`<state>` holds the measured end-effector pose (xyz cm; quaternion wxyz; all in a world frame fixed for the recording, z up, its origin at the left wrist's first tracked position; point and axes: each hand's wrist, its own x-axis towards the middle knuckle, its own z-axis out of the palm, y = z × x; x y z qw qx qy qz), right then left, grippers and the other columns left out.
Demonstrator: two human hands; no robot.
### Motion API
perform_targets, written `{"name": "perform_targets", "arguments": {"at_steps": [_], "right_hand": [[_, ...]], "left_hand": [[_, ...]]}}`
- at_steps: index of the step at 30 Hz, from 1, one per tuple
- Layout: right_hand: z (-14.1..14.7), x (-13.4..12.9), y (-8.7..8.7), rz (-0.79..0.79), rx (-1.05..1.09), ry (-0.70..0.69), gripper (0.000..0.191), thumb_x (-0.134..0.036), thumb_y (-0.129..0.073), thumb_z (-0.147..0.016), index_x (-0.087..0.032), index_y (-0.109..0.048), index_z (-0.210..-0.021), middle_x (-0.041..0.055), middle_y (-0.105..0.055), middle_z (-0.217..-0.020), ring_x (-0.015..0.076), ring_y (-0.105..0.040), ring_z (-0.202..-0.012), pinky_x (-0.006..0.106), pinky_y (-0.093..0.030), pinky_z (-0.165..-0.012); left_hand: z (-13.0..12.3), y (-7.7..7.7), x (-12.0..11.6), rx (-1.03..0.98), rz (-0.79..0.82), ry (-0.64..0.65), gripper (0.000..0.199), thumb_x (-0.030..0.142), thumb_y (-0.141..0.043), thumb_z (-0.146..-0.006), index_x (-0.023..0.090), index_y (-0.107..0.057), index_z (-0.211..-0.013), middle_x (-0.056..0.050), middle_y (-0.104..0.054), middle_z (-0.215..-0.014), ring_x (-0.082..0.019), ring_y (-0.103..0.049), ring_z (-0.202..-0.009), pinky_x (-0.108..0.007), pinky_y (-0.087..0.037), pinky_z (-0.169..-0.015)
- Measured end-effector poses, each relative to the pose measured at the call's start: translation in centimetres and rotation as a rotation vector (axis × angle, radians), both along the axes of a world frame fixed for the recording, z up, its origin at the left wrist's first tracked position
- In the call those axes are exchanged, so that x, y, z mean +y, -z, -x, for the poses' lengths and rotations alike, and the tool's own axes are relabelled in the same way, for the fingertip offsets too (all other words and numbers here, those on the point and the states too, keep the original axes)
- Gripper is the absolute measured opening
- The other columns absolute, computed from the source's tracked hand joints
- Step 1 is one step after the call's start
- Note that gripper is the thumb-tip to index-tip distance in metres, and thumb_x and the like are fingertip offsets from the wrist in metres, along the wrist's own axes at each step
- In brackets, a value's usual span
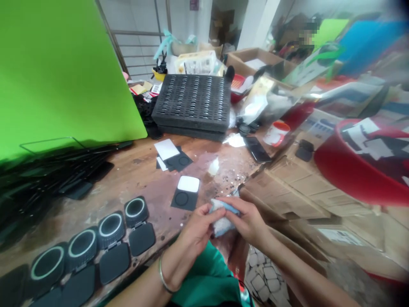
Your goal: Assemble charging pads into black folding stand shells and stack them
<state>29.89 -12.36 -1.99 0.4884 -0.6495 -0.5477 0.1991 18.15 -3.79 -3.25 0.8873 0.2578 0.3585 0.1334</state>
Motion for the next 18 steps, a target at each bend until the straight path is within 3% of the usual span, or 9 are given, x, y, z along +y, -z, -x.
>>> {"name": "perform_targets", "arguments": {"at_steps": [4, 7, 11, 14, 16, 18], "right_hand": [[-0.4, -1.0, -0.7, 0.163, 0.262, 0.036, 0.018, -0.028, -0.066, -0.081, -0.021, -0.077, -0.093, 0.0038, -0.076, -0.089, 0.0216, -0.071, -0.083, 0.032, -0.058, -0.078], [-0.7, -1.6, -0.9, 0.302, 0.425, 0.033, 0.018, -0.031, -0.073, -0.074, -0.019, -0.077, -0.087, 0.0012, -0.074, -0.077, 0.0177, -0.067, -0.068, 0.026, -0.055, -0.064], [-0.7, -1.7, -1.3, 0.372, 0.516, -0.024, 0.014, -0.029, -0.075, -0.07, -0.019, -0.075, -0.079, -0.0028, -0.068, -0.065, 0.0126, -0.059, -0.056, 0.021, -0.049, -0.055], [-0.3, -1.6, -2.3, 0.418, 0.478, -0.046, 0.013, -0.028, -0.073, -0.07, -0.019, -0.075, -0.078, -0.0021, -0.069, -0.068, 0.013, -0.06, -0.057, 0.021, -0.049, -0.055], [-0.4, -1.4, -2.8, 0.429, 0.42, -0.029, 0.017, -0.032, -0.072, -0.071, -0.019, -0.075, -0.081, -0.0005, -0.071, -0.072, 0.0154, -0.063, -0.06, 0.023, -0.051, -0.055], [-1.6, -1.1, -2.8, 0.394, 0.304, 0.069, 0.023, -0.038, -0.07, -0.073, -0.02, -0.075, -0.087, 0.0015, -0.073, -0.076, 0.0186, -0.065, -0.062, 0.026, -0.052, -0.054]], "left_hand": [[1.4, 0.4, -0.1, 0.065, -0.119, 0.035, 0.051, 0.04, -0.097, -0.038, 0.013, -0.066, -0.069, 0.0, -0.064, -0.062, -0.012, -0.056, -0.057, -0.025, -0.042, -0.06], [2.4, 0.2, -0.2, 0.069, -0.28, 0.154, 0.048, 0.046, -0.094, -0.043, 0.015, -0.062, -0.062, 0.002, -0.059, -0.058, -0.011, -0.05, -0.054, -0.024, -0.036, -0.056], [3.3, -0.5, -0.5, 0.238, -0.715, 0.225, 0.04, 0.04, -0.089, -0.055, 0.018, -0.056, -0.058, 0.005, -0.052, -0.055, -0.011, -0.043, -0.055, -0.024, -0.029, -0.054], [3.7, -1.4, -0.7, 0.338, -0.977, 0.207, 0.032, 0.035, -0.086, -0.062, 0.019, -0.059, -0.059, 0.003, -0.056, -0.059, -0.013, -0.047, -0.059, -0.025, -0.031, -0.057], [4.1, -1.8, -0.6, 0.317, -1.008, 0.163, 0.025, 0.03, -0.085, -0.064, 0.019, -0.063, -0.062, 0.001, -0.062, -0.066, -0.015, -0.053, -0.065, -0.026, -0.035, -0.063], [4.8, -1.8, -0.2, 0.282, -0.886, 0.116, 0.019, 0.027, -0.083, -0.066, 0.019, -0.065, -0.064, 0.0, -0.065, -0.068, -0.016, -0.056, -0.068, -0.026, -0.038, -0.066]]}}
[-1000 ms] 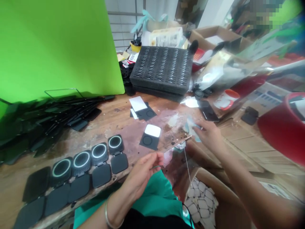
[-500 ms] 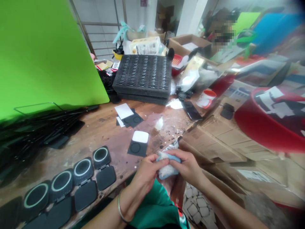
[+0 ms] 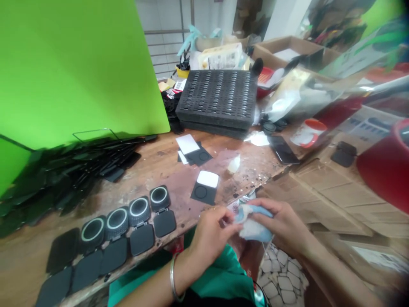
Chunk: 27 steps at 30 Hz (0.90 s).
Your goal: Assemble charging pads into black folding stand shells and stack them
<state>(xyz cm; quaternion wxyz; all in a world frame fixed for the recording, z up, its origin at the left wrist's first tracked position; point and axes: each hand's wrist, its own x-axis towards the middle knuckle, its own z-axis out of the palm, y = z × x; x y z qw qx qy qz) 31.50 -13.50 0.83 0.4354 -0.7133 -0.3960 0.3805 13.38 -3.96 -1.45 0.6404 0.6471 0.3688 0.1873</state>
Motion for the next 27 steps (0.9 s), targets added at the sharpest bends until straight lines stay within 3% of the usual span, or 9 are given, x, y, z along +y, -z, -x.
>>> {"name": "perform_targets", "arguments": {"at_steps": [3, 5, 8, 10, 12, 15, 18, 21, 27], "right_hand": [[-4.3, 1.0, 1.5, -0.122, -0.388, 0.264, 0.032, -0.045, -0.067, -0.076, -0.02, -0.074, -0.095, 0.0056, -0.075, -0.086, 0.0236, -0.069, -0.071, 0.032, -0.056, -0.062], [-8.0, 2.3, 3.3, -0.228, -0.651, 0.341, 0.034, -0.045, -0.063, -0.08, -0.02, -0.073, -0.101, 0.0091, -0.074, -0.099, 0.0276, -0.07, -0.088, 0.04, -0.056, -0.081], [-12.4, 4.3, 6.2, -0.233, -0.877, 0.159, 0.044, -0.044, -0.06, -0.082, -0.016, -0.069, -0.114, 0.017, -0.069, -0.117, 0.0353, -0.065, -0.108, 0.052, -0.05, -0.096], [-13.1, 5.1, 7.2, -0.217, -1.012, 0.121, 0.054, -0.045, -0.062, -0.082, -0.012, -0.064, -0.123, 0.0232, -0.061, -0.128, 0.0424, -0.057, -0.119, 0.06, -0.046, -0.099], [-11.9, 5.1, 6.9, -0.29, -1.145, 0.191, 0.057, -0.045, -0.062, -0.085, -0.011, -0.06, -0.13, 0.0252, -0.055, -0.136, 0.0456, -0.05, -0.128, 0.065, -0.041, -0.101], [-7.3, 4.3, 4.8, -0.534, -1.212, 0.209, 0.048, -0.034, -0.062, -0.092, -0.017, -0.057, -0.136, 0.02, -0.056, -0.136, 0.0395, -0.048, -0.131, 0.06, -0.039, -0.107], [-1.9, 3.4, 3.1, -0.711, -1.16, -0.034, 0.055, -0.022, -0.064, -0.091, -0.021, -0.048, -0.144, 0.016, -0.058, -0.135, 0.0357, -0.049, -0.133, 0.058, -0.04, -0.108], [2.1, 3.2, 3.0, -0.764, -1.145, -0.339, 0.061, -0.018, -0.061, -0.093, -0.013, -0.038, -0.15, 0.0203, -0.058, -0.136, 0.0361, -0.042, -0.138, 0.061, -0.034, -0.112], [5.2, 3.5, 4.4, -0.793, -1.086, -0.602, 0.058, -0.025, -0.056, -0.097, -0.002, -0.037, -0.147, 0.0248, -0.053, -0.14, 0.0381, -0.032, -0.143, 0.063, -0.031, -0.113]], "left_hand": [[1.6, 0.5, 0.8, -0.118, 0.414, -0.062, 0.026, 0.033, -0.085, -0.063, 0.016, -0.066, -0.064, -0.001, -0.063, -0.064, -0.013, -0.055, -0.063, -0.025, -0.041, -0.064], [2.7, 0.9, 1.2, -0.236, 0.704, -0.068, 0.036, 0.037, -0.09, -0.057, 0.014, -0.064, -0.063, -0.001, -0.061, -0.064, -0.011, -0.055, -0.061, -0.023, -0.044, -0.064], [3.9, 1.3, 1.2, -0.42, 0.957, -0.091, 0.04, 0.037, -0.093, -0.057, 0.013, -0.062, -0.064, -0.001, -0.06, -0.065, -0.011, -0.059, -0.065, -0.023, -0.05, -0.069], [4.3, 1.6, 1.1, -0.511, 1.049, -0.144, 0.037, 0.032, -0.093, -0.06, 0.012, -0.062, -0.069, 0.0, -0.058, -0.067, -0.01, -0.059, -0.065, -0.023, -0.052, -0.071], [4.5, 1.7, 1.1, -0.582, 1.129, -0.19, 0.032, 0.028, -0.089, -0.068, 0.012, -0.062, -0.074, 0.002, -0.056, -0.067, -0.009, -0.057, -0.062, -0.024, -0.054, -0.071], [4.5, 1.8, 1.3, -0.691, 1.217, -0.208, 0.023, 0.027, -0.068, -0.09, 0.013, -0.057, -0.075, 0.003, -0.051, -0.065, -0.008, -0.053, -0.059, -0.024, -0.053, -0.068], [4.4, 1.3, 1.7, -0.767, 1.282, -0.198, 0.039, 0.032, -0.042, -0.102, 0.014, -0.051, -0.069, 0.002, -0.044, -0.063, -0.009, -0.049, -0.058, -0.023, -0.051, -0.066], [4.5, 0.8, 1.9, -0.795, 1.317, -0.197, 0.05, 0.037, -0.028, -0.105, 0.015, -0.046, -0.063, 0.003, -0.039, -0.06, -0.009, -0.046, -0.057, -0.022, -0.049, -0.066], [5.1, 0.8, 2.0, -0.824, 1.314, -0.196, 0.055, 0.043, -0.024, -0.105, 0.016, -0.043, -0.06, 0.002, -0.037, -0.059, -0.009, -0.043, -0.056, -0.021, -0.046, -0.065]]}}
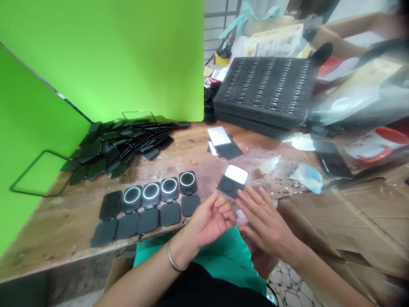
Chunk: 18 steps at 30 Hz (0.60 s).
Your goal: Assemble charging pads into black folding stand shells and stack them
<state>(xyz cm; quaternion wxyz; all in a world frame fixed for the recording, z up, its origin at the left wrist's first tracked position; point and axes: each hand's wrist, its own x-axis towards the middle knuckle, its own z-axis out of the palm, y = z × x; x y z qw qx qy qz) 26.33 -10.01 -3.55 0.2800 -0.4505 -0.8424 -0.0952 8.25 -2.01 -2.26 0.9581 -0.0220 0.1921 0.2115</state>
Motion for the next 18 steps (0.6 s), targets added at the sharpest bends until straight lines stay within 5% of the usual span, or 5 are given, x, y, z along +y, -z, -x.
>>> {"name": "perform_targets", "arguments": {"at_steps": [12, 18], "right_hand": [[1.5, -0.2, 0.7, 0.047, 0.009, -0.098, 0.062, -0.034, -0.053, -0.099, 0.0, -0.035, -0.149, 0.0239, -0.05, -0.143, 0.04, -0.028, -0.144, 0.067, -0.03, -0.113], [2.0, -0.2, 0.3, 0.051, -0.049, -0.113, 0.052, -0.028, -0.056, -0.097, 0.002, -0.047, -0.139, 0.022, -0.052, -0.142, 0.0383, -0.027, -0.145, 0.063, -0.024, -0.117]], "left_hand": [[1.2, 0.3, 0.4, -0.017, 0.016, -0.057, 0.052, 0.034, -0.03, -0.105, 0.015, -0.044, -0.059, 0.004, -0.035, -0.058, -0.007, -0.042, -0.053, -0.02, -0.044, -0.059], [1.5, 0.6, 0.2, 0.134, -0.171, -0.109, 0.023, 0.028, -0.069, -0.089, 0.012, -0.061, -0.075, 0.005, -0.045, -0.06, -0.004, -0.044, -0.052, -0.014, -0.04, -0.053]]}}
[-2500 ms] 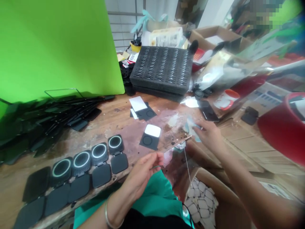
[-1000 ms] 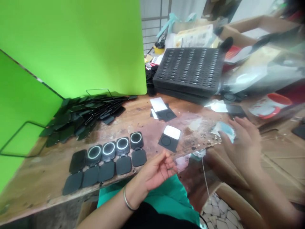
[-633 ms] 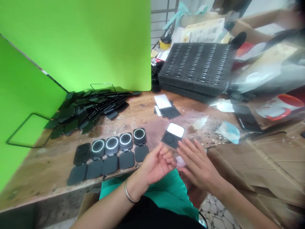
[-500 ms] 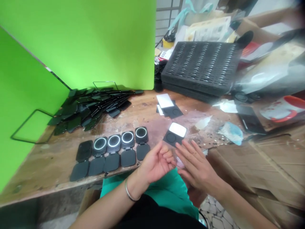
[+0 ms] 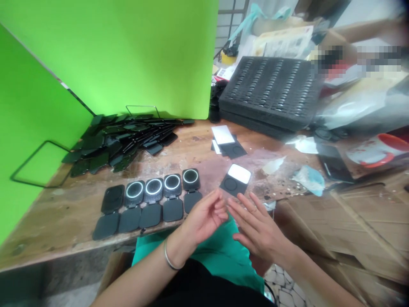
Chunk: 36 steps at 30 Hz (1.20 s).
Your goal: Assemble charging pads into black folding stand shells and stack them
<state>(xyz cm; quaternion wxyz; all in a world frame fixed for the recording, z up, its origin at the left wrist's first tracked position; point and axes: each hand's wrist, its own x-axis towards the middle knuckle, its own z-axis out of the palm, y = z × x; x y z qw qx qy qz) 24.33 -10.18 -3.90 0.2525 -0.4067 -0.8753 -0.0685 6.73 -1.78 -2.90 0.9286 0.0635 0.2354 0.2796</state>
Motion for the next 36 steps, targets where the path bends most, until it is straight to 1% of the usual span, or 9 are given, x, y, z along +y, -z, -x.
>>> {"name": "perform_targets", "arguments": {"at_steps": [3, 6, 9, 13, 17, 22, 27, 32, 36], "right_hand": [[0.0, 0.0, -0.1, 0.018, -0.055, 0.0, 0.051, -0.028, -0.058, -0.096, 0.002, -0.05, -0.136, 0.0208, -0.051, -0.144, 0.0371, -0.025, -0.146, 0.061, -0.019, -0.12], [0.0, 0.1, -0.1, 0.027, -0.101, -0.01, 0.048, -0.029, -0.06, -0.096, 0.0, -0.054, -0.134, 0.0182, -0.054, -0.142, 0.0355, -0.023, -0.147, 0.06, -0.014, -0.121], [0.2, 0.1, -0.3, 0.038, -0.123, -0.03, 0.046, -0.027, -0.06, -0.096, 0.0, -0.055, -0.133, 0.0185, -0.054, -0.142, 0.0326, -0.022, -0.148, 0.058, -0.012, -0.122], [0.2, 0.0, -1.1, 0.083, -0.167, -0.058, 0.048, -0.028, -0.056, -0.098, 0.0, -0.052, -0.136, 0.0183, -0.048, -0.147, 0.0311, -0.021, -0.148, 0.056, -0.011, -0.123], [0.0, -0.1, -1.9, 0.13, -0.192, -0.139, 0.049, -0.031, -0.054, -0.099, 0.0, -0.053, -0.136, 0.0195, -0.047, -0.147, 0.0307, -0.024, -0.148, 0.056, -0.019, -0.121], [0.1, -0.2, -1.7, 0.164, -0.138, -0.196, 0.048, -0.038, -0.054, -0.099, -0.001, -0.059, -0.13, 0.0206, -0.059, -0.136, 0.0306, -0.038, -0.141, 0.054, -0.033, -0.117], [0.4, -0.2, -0.8, 0.184, -0.077, -0.218, 0.05, -0.042, -0.054, -0.099, -0.001, -0.064, -0.124, 0.0191, -0.066, -0.126, 0.0296, -0.049, -0.133, 0.05, -0.037, -0.116], [0.8, -0.4, -0.7, 0.193, -0.045, -0.259, 0.046, -0.041, -0.053, -0.099, -0.003, -0.067, -0.12, 0.0162, -0.068, -0.122, 0.0271, -0.052, -0.131, 0.046, -0.037, -0.117], [1.3, -0.4, -0.8, 0.162, -0.03, -0.289, 0.035, -0.033, -0.053, -0.1, -0.007, -0.067, -0.119, 0.0129, -0.071, -0.116, 0.0256, -0.052, -0.13, 0.047, -0.04, -0.115]], "left_hand": [[0.3, -0.1, -0.1, 0.181, -0.156, -0.021, 0.029, 0.03, -0.084, -0.073, 0.011, -0.071, -0.09, -0.001, -0.062, -0.074, -0.007, -0.056, -0.066, -0.018, -0.048, -0.067], [0.5, 0.0, -0.3, 0.356, -0.293, 0.016, 0.035, 0.03, -0.089, -0.065, 0.011, -0.075, -0.09, -0.005, -0.07, -0.081, -0.012, -0.062, -0.073, -0.024, -0.049, -0.075], [0.7, 0.2, -0.6, 0.544, -0.459, -0.032, 0.033, 0.036, -0.088, -0.065, 0.013, -0.077, -0.086, -0.005, -0.071, -0.078, -0.012, -0.06, -0.07, -0.026, -0.048, -0.072], [1.0, 0.5, -0.9, 0.651, -0.611, -0.062, 0.031, 0.043, -0.079, -0.073, 0.013, -0.076, -0.08, -0.004, -0.069, -0.071, -0.013, -0.057, -0.064, -0.026, -0.047, -0.067], [1.4, 0.6, -0.8, 0.721, -0.686, 0.002, 0.034, 0.047, -0.069, -0.082, 0.014, -0.072, -0.074, -0.002, -0.063, -0.063, -0.013, -0.056, -0.061, -0.025, -0.046, -0.063], [1.7, 0.1, -1.0, 0.76, -0.759, -0.037, 0.024, 0.039, -0.071, -0.08, 0.015, -0.069, -0.078, -0.004, -0.068, -0.075, -0.015, -0.06, -0.071, -0.025, -0.048, -0.071], [2.0, 0.1, -1.3, 0.83, -0.749, -0.004, 0.024, 0.034, -0.078, -0.071, 0.015, -0.064, -0.069, -0.001, -0.063, -0.068, -0.013, -0.055, -0.064, -0.022, -0.043, -0.061], [2.8, 0.9, -1.8, 0.856, -0.803, 0.068, 0.025, 0.037, -0.073, -0.076, 0.016, -0.062, -0.068, 0.0, -0.059, -0.066, -0.012, -0.049, -0.063, -0.023, -0.039, -0.06], [4.2, 0.8, -2.8, 0.819, -0.754, 0.119, 0.027, 0.042, -0.07, -0.079, 0.018, -0.059, -0.07, 0.005, -0.05, -0.058, -0.011, -0.043, -0.055, -0.022, -0.035, -0.055]]}}
